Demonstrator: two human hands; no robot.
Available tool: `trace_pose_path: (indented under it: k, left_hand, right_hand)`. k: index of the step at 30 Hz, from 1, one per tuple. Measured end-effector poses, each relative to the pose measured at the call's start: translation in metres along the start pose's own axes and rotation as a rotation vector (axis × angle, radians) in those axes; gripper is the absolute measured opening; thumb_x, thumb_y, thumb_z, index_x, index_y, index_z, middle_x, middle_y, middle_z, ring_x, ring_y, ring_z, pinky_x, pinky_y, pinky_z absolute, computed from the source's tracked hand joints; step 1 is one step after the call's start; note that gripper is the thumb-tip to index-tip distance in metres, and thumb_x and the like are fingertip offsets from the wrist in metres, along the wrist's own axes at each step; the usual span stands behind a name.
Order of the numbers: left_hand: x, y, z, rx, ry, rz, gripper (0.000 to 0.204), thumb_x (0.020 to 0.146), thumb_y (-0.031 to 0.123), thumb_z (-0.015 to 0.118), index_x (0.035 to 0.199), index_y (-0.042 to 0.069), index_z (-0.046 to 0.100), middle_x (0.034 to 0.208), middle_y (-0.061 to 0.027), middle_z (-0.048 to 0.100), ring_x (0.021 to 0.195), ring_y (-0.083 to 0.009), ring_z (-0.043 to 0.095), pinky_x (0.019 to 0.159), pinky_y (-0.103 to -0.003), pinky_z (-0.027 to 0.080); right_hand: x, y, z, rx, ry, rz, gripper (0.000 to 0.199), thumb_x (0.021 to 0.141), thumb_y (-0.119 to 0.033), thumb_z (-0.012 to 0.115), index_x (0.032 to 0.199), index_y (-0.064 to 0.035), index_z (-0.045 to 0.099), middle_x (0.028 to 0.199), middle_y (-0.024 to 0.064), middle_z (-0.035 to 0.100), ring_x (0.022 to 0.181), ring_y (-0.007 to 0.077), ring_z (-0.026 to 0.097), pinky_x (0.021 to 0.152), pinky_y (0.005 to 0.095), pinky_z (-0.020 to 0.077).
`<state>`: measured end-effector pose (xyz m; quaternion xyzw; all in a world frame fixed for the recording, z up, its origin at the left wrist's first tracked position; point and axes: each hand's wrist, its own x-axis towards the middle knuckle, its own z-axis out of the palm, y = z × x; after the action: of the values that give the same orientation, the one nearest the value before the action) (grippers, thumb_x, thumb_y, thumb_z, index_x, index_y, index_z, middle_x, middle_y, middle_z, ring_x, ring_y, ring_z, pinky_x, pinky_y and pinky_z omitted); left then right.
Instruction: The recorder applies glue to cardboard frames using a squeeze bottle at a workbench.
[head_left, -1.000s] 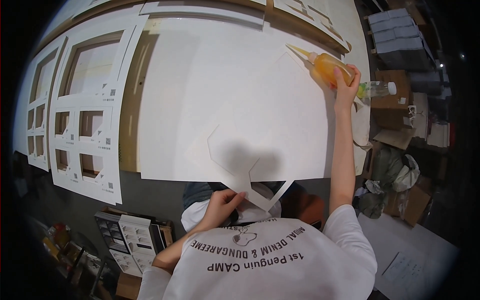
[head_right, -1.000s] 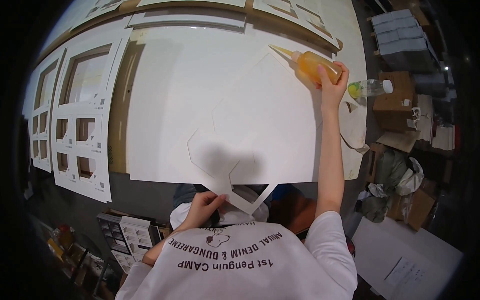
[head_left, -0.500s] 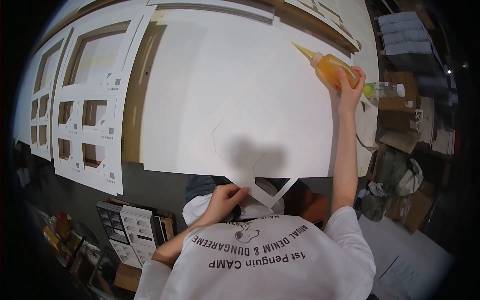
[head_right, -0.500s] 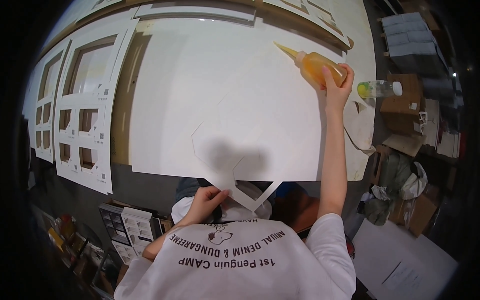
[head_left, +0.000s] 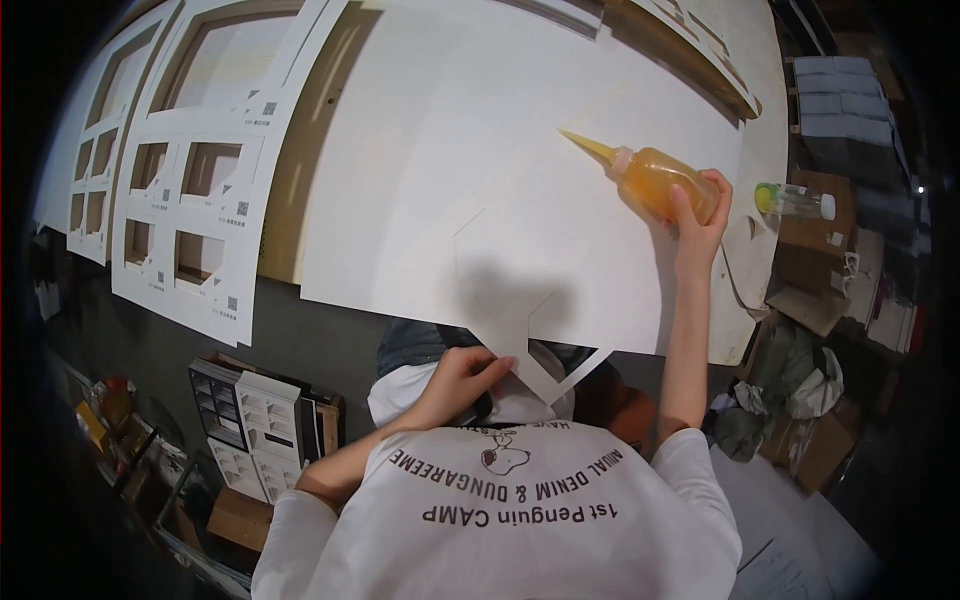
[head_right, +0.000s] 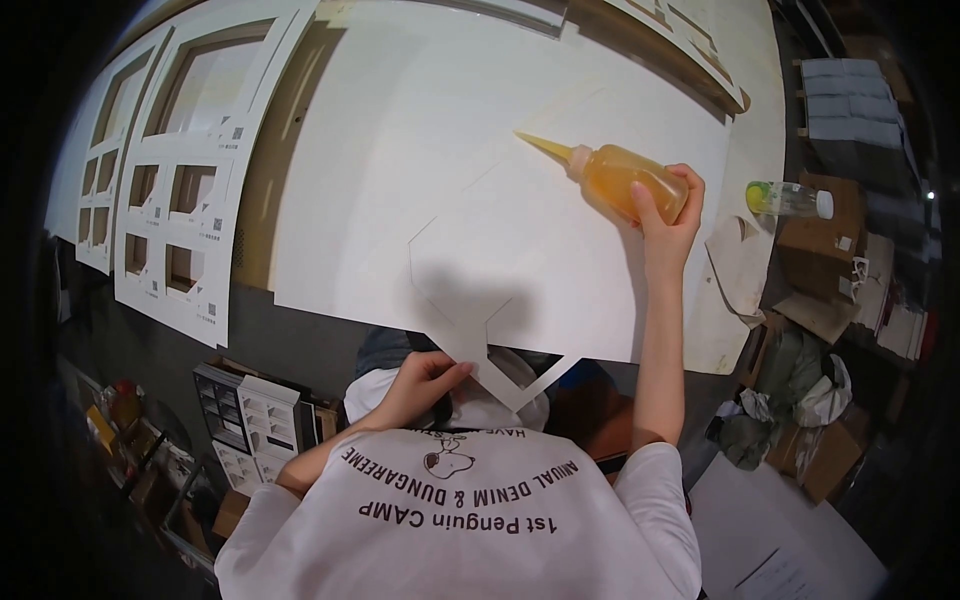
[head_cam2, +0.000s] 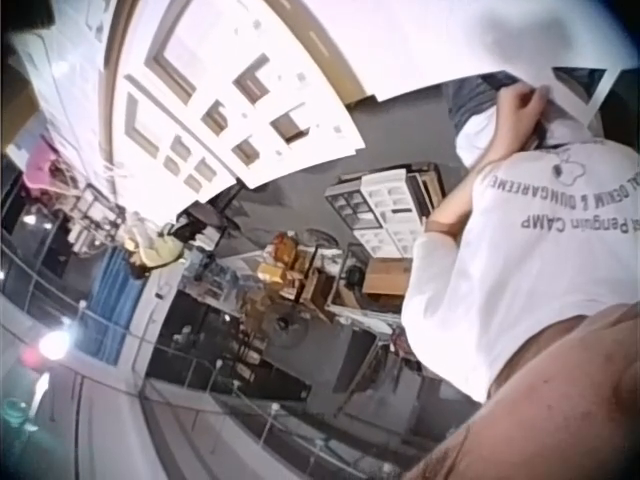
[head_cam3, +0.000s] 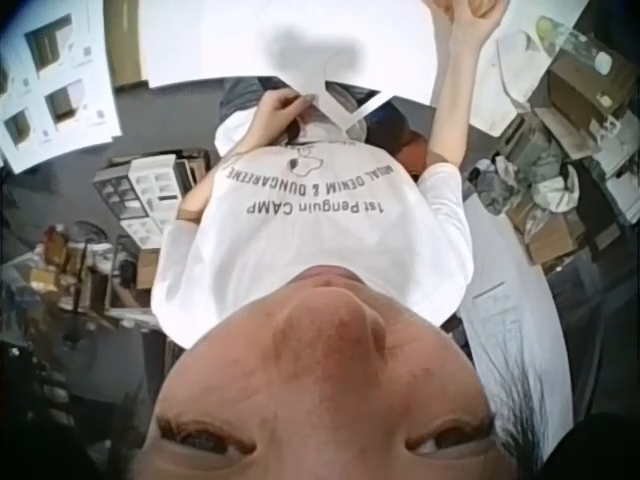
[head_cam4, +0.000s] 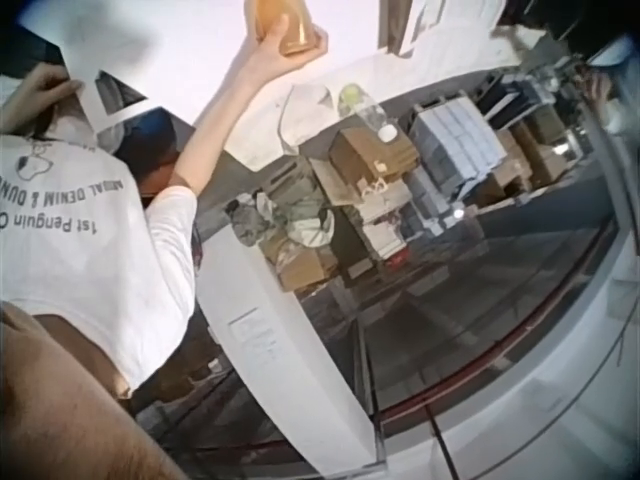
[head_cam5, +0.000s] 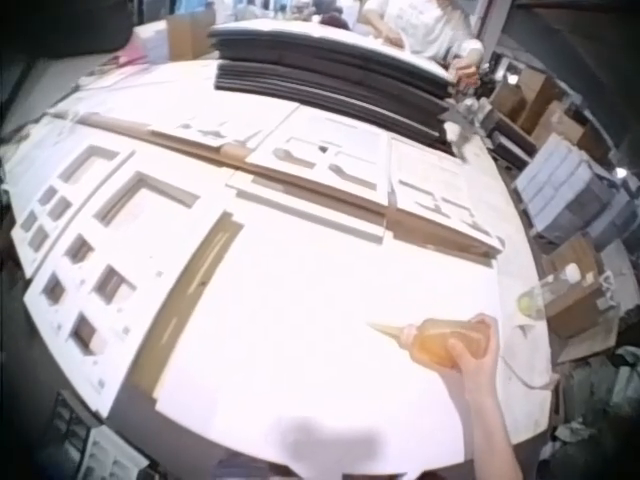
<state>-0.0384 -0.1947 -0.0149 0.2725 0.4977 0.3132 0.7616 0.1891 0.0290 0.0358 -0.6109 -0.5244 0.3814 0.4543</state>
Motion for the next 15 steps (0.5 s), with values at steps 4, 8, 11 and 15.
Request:
trace_pose_path:
  k: [4, 8, 11, 15]
  left_hand:
    - [0.0, 0.002, 0.001, 0.023, 0.0, -0.009, 0.029, 0.086, 0.022, 0.057, 0.081, -0.006, 0.062, 0.063, -0.0051, 0.061, 0.056, -0.0078, 0.055, 0.052, -0.022, 0.043]
    - [-0.001, -0.001, 0.001, 0.012, -0.009, 0.008, 0.029, 0.086, 0.022, 0.057, 0.081, -0.006, 0.062, 0.065, -0.0051, 0.061, 0.056, -0.008, 0.055, 0.052, -0.022, 0.043]
    - [-0.002, 0.005, 0.001, 0.001, -0.013, 0.005, 0.028, 0.086, 0.022, 0.057, 0.081, -0.005, 0.062, 0.066, -0.0049, 0.062, 0.057, -0.008, 0.055, 0.052, -0.022, 0.043]
    - [-0.001, 0.002, 0.0, 0.01, -0.018, 0.021, 0.027, 0.086, 0.021, 0.057, 0.083, -0.006, 0.062, 0.067, -0.0048, 0.062, 0.056, -0.0078, 0.054, 0.052, -0.022, 0.043]
  right_hand:
    - [-0.025, -0.002, 0.007, 0.023, -0.075, 0.04, 0.039, 0.075, -0.008, 0.066, 0.106, -0.012, 0.043, 0.097, 0.002, 0.047, 0.084, 0.0113, 0.051, 0.056, 0.0203, 0.0461]
    - [-0.052, -0.014, 0.023, 0.076, -0.132, 0.037, 0.042, 0.072, -0.005, 0.068, 0.105, -0.0105, 0.043, 0.098, 0.0033, 0.047, 0.089, 0.0127, 0.051, 0.067, 0.0239, 0.0475]
    - [-0.069, -0.013, 0.032, 0.084, -0.202, -0.005, 0.043, 0.071, -0.002, 0.068, 0.105, -0.0087, 0.043, 0.1, 0.0043, 0.047, 0.093, 0.0143, 0.05, 0.081, 0.0266, 0.0438]
    - [-0.093, -0.012, 0.044, 0.096, -0.29, -0.046, 0.046, 0.069, -0.002, 0.071, 0.105, -0.0078, 0.043, 0.1, 0.0047, 0.047, 0.094, 0.014, 0.05, 0.08, 0.0264, 0.0441]
